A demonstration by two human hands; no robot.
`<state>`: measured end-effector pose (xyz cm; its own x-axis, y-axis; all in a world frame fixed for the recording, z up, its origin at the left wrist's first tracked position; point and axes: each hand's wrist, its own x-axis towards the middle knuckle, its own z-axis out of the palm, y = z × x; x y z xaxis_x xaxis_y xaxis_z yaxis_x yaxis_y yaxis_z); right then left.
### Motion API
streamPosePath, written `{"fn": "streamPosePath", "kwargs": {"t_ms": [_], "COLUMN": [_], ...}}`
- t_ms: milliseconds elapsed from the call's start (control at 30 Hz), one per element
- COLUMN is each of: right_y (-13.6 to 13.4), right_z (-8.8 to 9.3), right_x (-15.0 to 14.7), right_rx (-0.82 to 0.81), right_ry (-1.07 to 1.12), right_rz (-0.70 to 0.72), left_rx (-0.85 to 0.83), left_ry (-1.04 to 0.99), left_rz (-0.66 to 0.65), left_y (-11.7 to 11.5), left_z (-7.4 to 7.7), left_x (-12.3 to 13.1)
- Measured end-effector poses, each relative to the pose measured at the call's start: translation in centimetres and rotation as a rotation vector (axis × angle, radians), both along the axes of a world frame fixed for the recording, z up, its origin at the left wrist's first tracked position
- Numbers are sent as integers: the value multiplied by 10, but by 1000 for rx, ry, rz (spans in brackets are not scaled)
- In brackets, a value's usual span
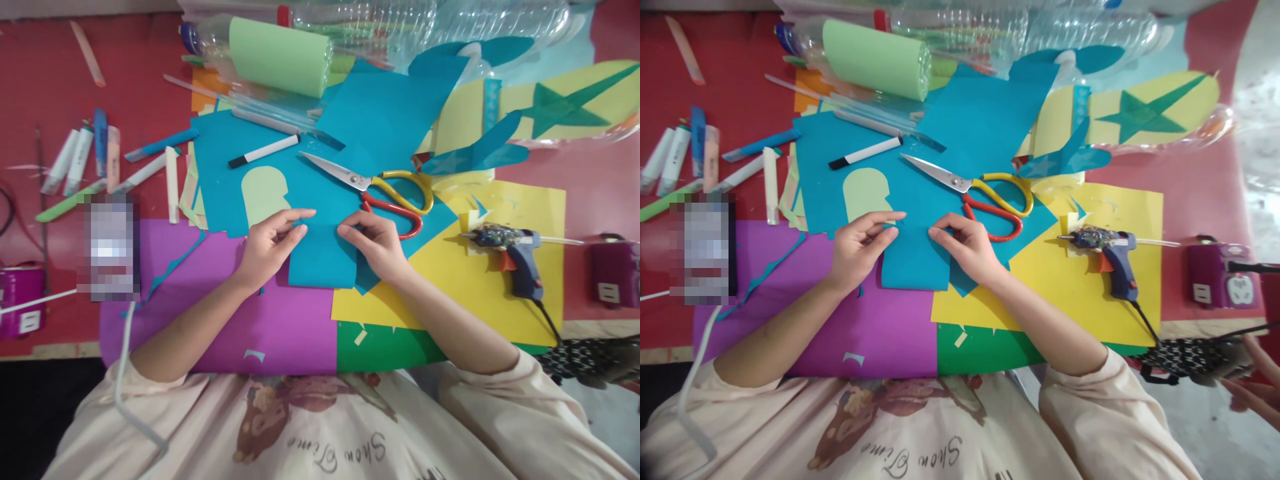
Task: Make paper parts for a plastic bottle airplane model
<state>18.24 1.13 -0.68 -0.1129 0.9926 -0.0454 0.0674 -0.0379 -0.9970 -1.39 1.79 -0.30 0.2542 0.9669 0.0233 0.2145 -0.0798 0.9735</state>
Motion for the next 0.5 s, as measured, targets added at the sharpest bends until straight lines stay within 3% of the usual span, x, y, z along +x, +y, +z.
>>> {"fn": "streamPosePath", "kwargs": {"t_ms": [267,433,500], "right_y": [1,1,2], "right_z": [-2,-1,0], "right_x": [5,1,0], "right_rx": [88,-109,-141], "right_ry": [7,126,133], "right_rz": [-171,40,116], "left_rx": [-85,17,46], "left_ry": [54,146,169], "left_rz": [-53,106,78], "left_y": [2,12,15], "left_z": [-6,8,11], "left_x": [-2,-12,-14]}}
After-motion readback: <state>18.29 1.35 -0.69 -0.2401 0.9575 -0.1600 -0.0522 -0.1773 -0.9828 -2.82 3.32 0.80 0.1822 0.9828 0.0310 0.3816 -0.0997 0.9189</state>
